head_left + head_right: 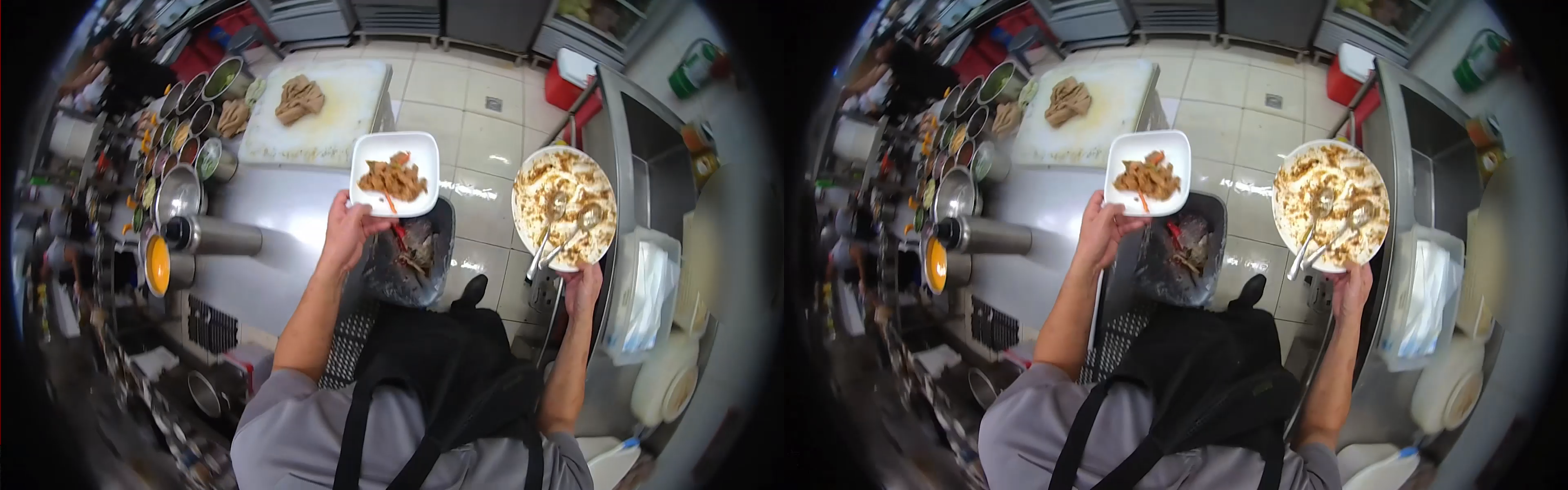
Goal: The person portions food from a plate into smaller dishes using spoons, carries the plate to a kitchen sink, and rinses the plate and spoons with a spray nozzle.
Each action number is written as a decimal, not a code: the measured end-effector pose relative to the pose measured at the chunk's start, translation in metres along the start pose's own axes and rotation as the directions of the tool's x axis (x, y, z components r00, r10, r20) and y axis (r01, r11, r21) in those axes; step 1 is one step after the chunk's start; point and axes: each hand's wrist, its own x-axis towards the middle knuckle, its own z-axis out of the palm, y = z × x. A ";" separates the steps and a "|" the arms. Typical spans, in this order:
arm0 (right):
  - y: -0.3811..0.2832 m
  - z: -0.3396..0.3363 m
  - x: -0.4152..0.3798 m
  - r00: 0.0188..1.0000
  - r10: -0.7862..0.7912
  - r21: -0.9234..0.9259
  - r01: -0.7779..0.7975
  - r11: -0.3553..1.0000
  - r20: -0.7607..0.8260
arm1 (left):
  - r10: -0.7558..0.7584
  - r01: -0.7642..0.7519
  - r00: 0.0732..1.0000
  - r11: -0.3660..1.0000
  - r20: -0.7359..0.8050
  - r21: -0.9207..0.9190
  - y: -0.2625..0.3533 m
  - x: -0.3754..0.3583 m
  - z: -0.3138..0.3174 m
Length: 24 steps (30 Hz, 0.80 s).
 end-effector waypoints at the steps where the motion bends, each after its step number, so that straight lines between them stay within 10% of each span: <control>1: -0.003 -0.013 0.024 0.998 0.041 -0.016 -0.040 0.999 0.043 | 0.012 -0.013 0.998 1.000 -0.065 -0.014 -0.002 0.000 0.011; 16: -0.040 0.080 0.291 0.870 0.201 -0.010 -0.220 0.975 0.450 | 0.166 -0.293 0.817 0.944 -0.553 -0.150 0.012 -0.047 0.062; 24: -0.060 0.186 0.420 0.833 0.262 0.033 -0.317 0.948 0.487 | 0.236 -0.403 0.682 0.911 -0.692 -0.087 0.067 0.080 0.039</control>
